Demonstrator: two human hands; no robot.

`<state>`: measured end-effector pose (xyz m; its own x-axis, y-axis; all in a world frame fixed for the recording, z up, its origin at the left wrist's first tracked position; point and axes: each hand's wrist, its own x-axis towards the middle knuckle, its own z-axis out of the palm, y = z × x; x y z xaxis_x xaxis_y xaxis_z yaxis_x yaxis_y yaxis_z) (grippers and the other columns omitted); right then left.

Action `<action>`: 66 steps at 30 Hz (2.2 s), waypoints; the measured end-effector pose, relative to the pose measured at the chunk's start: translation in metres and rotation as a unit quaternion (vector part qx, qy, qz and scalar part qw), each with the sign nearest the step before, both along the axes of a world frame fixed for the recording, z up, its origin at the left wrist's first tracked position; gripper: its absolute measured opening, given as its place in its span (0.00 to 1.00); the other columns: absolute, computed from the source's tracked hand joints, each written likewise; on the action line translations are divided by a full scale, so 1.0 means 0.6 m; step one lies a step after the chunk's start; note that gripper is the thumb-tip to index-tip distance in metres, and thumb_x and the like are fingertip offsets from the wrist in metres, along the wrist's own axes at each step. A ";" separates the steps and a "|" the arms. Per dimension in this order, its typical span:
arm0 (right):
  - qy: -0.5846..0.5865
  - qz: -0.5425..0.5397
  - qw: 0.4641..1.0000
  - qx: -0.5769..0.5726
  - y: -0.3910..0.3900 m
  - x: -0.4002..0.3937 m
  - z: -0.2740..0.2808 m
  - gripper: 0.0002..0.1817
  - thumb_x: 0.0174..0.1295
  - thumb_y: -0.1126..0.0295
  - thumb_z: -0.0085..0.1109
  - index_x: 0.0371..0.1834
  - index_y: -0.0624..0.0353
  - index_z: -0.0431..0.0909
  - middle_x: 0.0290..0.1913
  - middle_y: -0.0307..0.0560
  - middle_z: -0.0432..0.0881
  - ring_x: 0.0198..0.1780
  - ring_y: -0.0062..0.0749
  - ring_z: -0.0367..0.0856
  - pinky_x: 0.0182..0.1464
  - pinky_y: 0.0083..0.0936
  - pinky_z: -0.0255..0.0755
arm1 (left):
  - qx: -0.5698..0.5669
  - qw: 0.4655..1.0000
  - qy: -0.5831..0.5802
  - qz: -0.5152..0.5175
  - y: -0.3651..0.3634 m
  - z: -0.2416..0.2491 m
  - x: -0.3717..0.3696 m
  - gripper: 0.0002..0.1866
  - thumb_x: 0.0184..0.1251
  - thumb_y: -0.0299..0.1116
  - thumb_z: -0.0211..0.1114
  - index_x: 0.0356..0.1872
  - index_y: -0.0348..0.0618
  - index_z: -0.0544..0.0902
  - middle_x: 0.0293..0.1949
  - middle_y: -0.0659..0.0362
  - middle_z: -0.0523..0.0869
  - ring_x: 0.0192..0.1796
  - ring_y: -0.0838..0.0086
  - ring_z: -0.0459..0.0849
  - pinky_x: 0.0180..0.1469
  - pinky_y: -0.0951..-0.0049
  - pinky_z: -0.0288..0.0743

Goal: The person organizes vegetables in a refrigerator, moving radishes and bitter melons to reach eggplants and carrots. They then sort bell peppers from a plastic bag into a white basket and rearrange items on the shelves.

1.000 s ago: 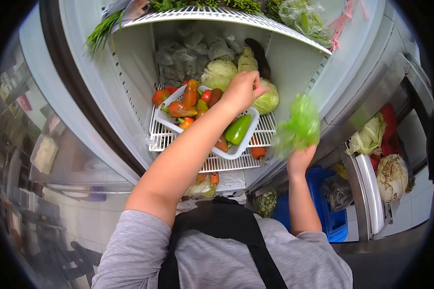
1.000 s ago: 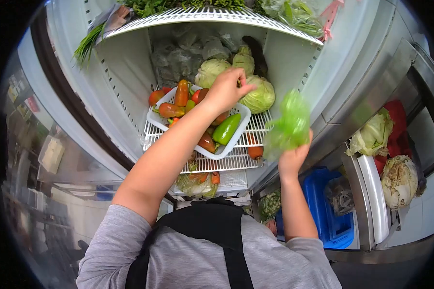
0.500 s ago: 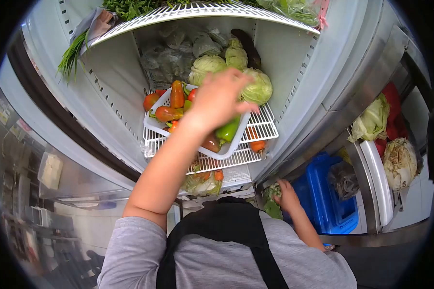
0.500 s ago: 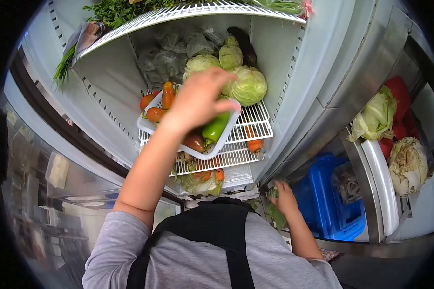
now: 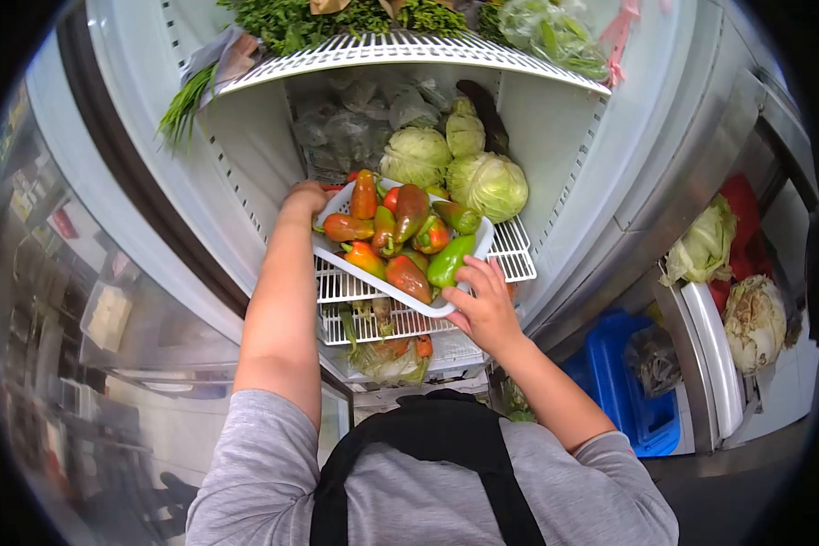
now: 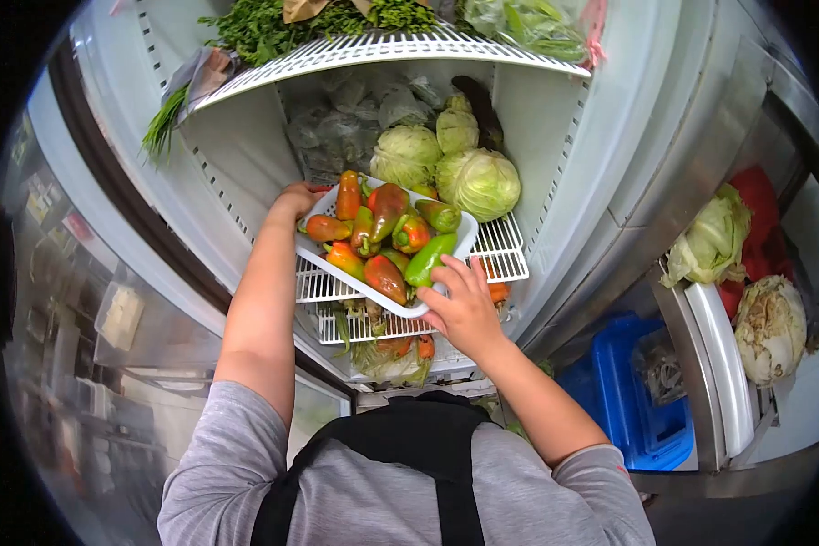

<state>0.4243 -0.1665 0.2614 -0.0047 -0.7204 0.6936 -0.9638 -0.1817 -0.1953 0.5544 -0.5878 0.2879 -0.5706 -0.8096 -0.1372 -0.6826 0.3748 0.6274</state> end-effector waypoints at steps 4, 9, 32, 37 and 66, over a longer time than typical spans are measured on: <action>0.009 -0.008 1.000 -0.001 0.038 0.011 0.007 0.21 0.40 0.68 0.75 0.42 0.46 0.82 0.50 0.43 0.74 0.65 0.50 0.70 0.71 0.61 0.55 | -0.211 0.948 -0.223 0.077 0.045 0.010 -0.001 0.32 0.53 0.51 0.76 0.60 0.54 0.82 0.61 0.52 0.82 0.60 0.57 0.82 0.61 0.62 0.78; -0.030 -0.031 0.999 -0.003 0.058 0.005 -0.007 0.21 0.41 0.69 0.76 0.41 0.46 0.82 0.51 0.44 0.73 0.65 0.51 0.69 0.71 0.60 0.57 | -0.247 0.958 -0.041 0.139 0.125 0.071 0.009 0.31 0.50 0.47 0.76 0.57 0.51 0.80 0.61 0.44 0.75 0.65 0.49 0.73 0.65 0.57 0.71; -0.033 -0.021 0.999 -0.007 0.082 -0.012 -0.008 0.21 0.36 0.76 0.75 0.39 0.49 0.82 0.50 0.48 0.71 0.63 0.58 0.69 0.64 0.50 0.67 | -0.141 0.970 0.133 -0.149 0.033 0.002 -0.013 0.30 0.61 0.37 0.70 0.66 0.51 0.75 0.66 0.52 0.77 0.67 0.63 0.75 0.67 0.65 0.69; -0.032 -0.038 0.999 -0.013 0.102 -0.007 -0.015 0.20 0.37 0.73 0.76 0.36 0.51 0.80 0.50 0.50 0.70 0.62 0.60 0.69 0.62 0.52 0.66 | -0.275 0.960 -0.049 -0.022 0.078 -0.045 -0.035 0.35 0.63 0.37 0.65 0.72 0.70 0.66 0.66 0.53 0.74 0.69 0.55 0.71 0.67 0.52 0.69; -0.069 -0.005 0.998 -0.002 0.072 -0.017 -0.002 0.26 0.35 0.78 0.74 0.43 0.52 0.81 0.53 0.49 0.69 0.66 0.56 0.68 0.66 0.47 0.68 | -0.303 0.939 0.137 0.081 -0.036 -0.026 -0.023 0.34 0.61 0.48 0.69 0.69 0.60 0.70 0.56 0.44 0.80 0.58 0.49 0.80 0.61 0.56 0.74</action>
<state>0.4142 -0.1235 0.2600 -0.1070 -0.7164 0.6895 -0.9296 -0.1739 -0.3250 0.5407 -0.6096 0.2721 -0.3793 -0.7710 0.5115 -0.6062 0.6248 0.4921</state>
